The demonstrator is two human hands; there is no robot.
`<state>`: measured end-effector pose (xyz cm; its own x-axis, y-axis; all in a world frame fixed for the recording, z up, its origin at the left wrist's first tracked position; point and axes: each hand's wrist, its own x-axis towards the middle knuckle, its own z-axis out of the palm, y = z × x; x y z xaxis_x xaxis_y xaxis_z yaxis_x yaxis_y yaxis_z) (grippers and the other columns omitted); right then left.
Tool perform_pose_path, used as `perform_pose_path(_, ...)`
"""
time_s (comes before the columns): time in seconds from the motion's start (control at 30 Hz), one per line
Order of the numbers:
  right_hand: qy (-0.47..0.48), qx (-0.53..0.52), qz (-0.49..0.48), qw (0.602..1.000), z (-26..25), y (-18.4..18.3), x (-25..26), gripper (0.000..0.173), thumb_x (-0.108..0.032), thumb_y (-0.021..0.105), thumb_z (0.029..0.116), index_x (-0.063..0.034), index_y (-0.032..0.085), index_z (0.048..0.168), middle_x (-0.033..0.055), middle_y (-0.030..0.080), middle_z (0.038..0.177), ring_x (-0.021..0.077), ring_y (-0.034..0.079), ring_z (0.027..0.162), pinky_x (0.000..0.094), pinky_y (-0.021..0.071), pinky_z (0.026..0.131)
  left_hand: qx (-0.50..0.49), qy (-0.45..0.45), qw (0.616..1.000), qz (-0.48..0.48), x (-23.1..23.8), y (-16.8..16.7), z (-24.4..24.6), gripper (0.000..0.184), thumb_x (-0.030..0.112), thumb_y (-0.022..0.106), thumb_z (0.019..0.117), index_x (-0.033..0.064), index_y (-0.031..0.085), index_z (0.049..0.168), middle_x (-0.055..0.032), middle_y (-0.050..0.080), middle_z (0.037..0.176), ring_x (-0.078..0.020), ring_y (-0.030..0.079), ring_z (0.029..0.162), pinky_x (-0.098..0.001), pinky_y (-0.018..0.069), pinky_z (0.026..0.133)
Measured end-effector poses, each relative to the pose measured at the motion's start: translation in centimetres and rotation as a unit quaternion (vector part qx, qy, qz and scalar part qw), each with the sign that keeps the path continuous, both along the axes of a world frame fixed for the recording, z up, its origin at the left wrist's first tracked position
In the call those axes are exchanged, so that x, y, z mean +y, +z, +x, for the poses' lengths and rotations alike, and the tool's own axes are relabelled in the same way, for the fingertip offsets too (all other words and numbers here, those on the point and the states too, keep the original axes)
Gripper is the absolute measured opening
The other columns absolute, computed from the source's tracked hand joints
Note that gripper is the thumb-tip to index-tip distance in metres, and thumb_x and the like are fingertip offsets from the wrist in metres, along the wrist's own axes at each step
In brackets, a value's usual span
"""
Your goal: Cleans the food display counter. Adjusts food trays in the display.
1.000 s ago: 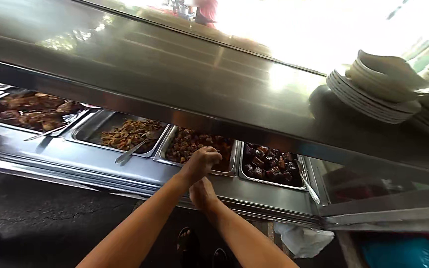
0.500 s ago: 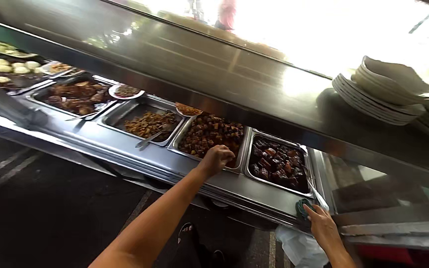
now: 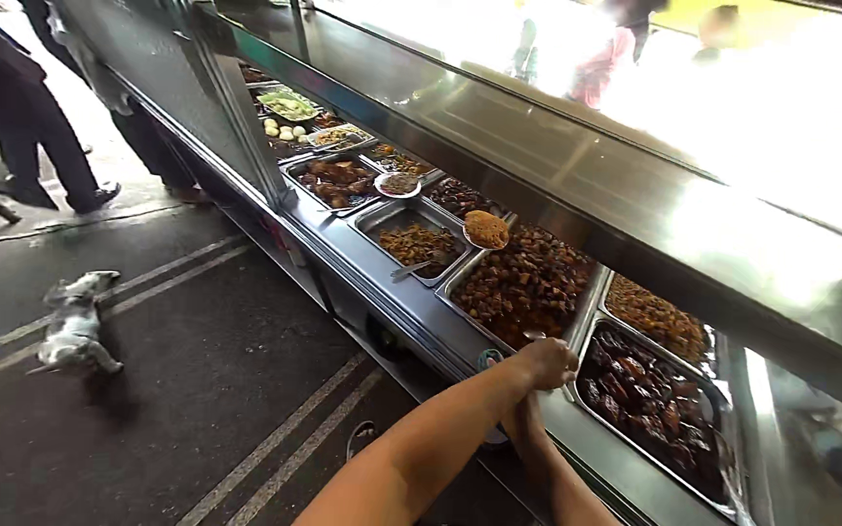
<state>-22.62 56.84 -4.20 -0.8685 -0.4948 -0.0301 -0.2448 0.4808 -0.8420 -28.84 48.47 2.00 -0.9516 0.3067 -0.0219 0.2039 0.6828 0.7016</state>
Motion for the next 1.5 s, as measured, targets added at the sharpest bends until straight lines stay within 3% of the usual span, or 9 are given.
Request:
perform_pose_path(0.23,0.207,0.332,0.17,0.904,-2.6,-0.6,-9.7,0.039,0.005,0.061,0.0865,-0.0173,0.079,0.113,0.0152,0.069,0.125,0.0367,0.067,0.112,0.0508,0.0593,0.089,0.153,0.182,0.97,-0.045,-16.8,0.7,5.0,0.025,0.01,0.066,0.097,0.0053,0.073,0.12,-0.0156,0.069,0.123,-0.0322,0.063,0.121,-0.0485,0.0474,0.108)
perform_pose_path(0.43,0.255,0.361,0.177,0.879,-3.8,-1.7,-14.7,0.043,0.0,0.056,0.091,-0.0251,0.078,0.119,0.0057,0.072,0.12,0.0308,0.069,0.101,0.0454,0.06,0.081,-0.047,0.289,0.944,-0.154,-30.0,-3.8,7.9,0.054,0.016,0.078,0.0858,0.0193,0.064,0.138,-0.0176,0.059,0.132,-0.0402,0.053,0.126,-0.0537,0.0532,0.096)
perform_pose_path(0.73,0.193,0.418,0.101,0.882,-2.5,-2.7,-25.2,0.02,-0.006,0.064,0.0846,-0.0113,0.081,0.093,0.0081,0.077,0.1,0.0298,0.072,0.093,0.0439,0.0606,0.082,0.024,0.234,0.971,0.029,-32.8,-2.9,5.1,0.025,-0.001,0.058,0.0917,0.0012,0.07,0.114,-0.0198,0.066,0.116,-0.0355,0.063,0.113,-0.0502,0.051,0.1)
perform_pose_path(0.83,0.263,0.262,0.208,0.905,-1.8,-1.4,-31.5,0.033,-0.01,0.061,0.0959,-0.0064,0.073,0.127,0.0139,0.069,0.133,0.0357,0.063,0.126,0.0534,0.046,0.109,-0.03,0.188,0.98,0.058,-33.0,0.6,3.7,0.032,-0.003,0.063,0.0873,-0.0017,0.066,0.119,-0.0245,0.061,0.124,-0.0404,0.06,0.118,-0.0551,0.0499,0.101)
perform_pose_path(0.9,0.347,0.263,0.216,0.874,-2.8,-0.4,-36.7,0.04,-0.005,0.054,0.0989,-0.0085,0.067,0.137,0.0147,0.064,0.141,0.0445,0.061,0.124,0.0586,0.0476,0.103,-0.089,0.142,0.984,0.054,-32.8,2.6,3.1,0.032,-0.001,0.068,0.0854,-0.0067,0.065,0.116,-0.0286,0.062,0.123,-0.0444,0.059,0.118,-0.06,0.049,0.099)
perform_pose_path(1.0,0.316,0.363,0.113,0.869,-2.3,-1.7,-43.1,0.042,0.005,0.06,0.0873,-0.0132,0.078,0.12,0.01,0.073,0.125,0.0407,0.07,0.102,0.0521,0.0578,0.085,-0.143,0.05,0.988,0.013,-32.9,4.1,2.8,0.026,0.004,0.071,0.0883,-0.0139,0.065,0.106,-0.0321,0.064,0.115,-0.0472,0.061,0.113,-0.0634,0.0482,0.095)
perform_pose_path(1.17,0.335,0.317,0.194,0.866,-1.3,-0.5,-52.0,0.046,0.001,0.052,0.0945,-0.0193,0.074,0.129,0.005,0.069,0.135,0.0349,0.065,0.116,0.0477,0.0529,0.098,-0.068,-0.054,0.995,0.049,-35.8,3.3,4.0,0.024,0.007,0.066,0.0947,-0.0108,0.068,0.11,-0.0301,0.068,0.112,-0.045,0.063,0.113,-0.0622,0.046,0.098)
perform_pose_path(1.37,0.364,0.297,0.258,0.844,-0.1,0.3,-60.1,0.048,-0.001,0.049,0.0972,-0.0186,0.067,0.138,0.0035,0.063,0.143,0.0347,0.058,0.128,0.0478,0.0495,0.103,0.288,0.246,0.903,0.203,-43.5,1.5,13.4,0.014,0.007,0.061,0.098,0.0021,0.073,0.103,-0.0118,0.073,0.101,-0.0219,0.071,0.098,-0.0375,0.0582,0.09)
perform_pose_path(1.5,0.37,0.28,0.283,0.84,0.6,0.9,-65.0,0.044,-0.001,0.048,0.1,-0.0129,0.064,0.14,0.0075,0.06,0.145,0.038,0.054,0.132,0.0513,0.0495,0.103,0.293,0.436,0.833,0.176,-48.0,-2.7,22.6,0.014,0.012,0.063,0.0981,0.005,0.075,0.102,-0.0055,0.073,0.099,-0.011,0.071,0.09,-0.0298,0.0609,0.083)
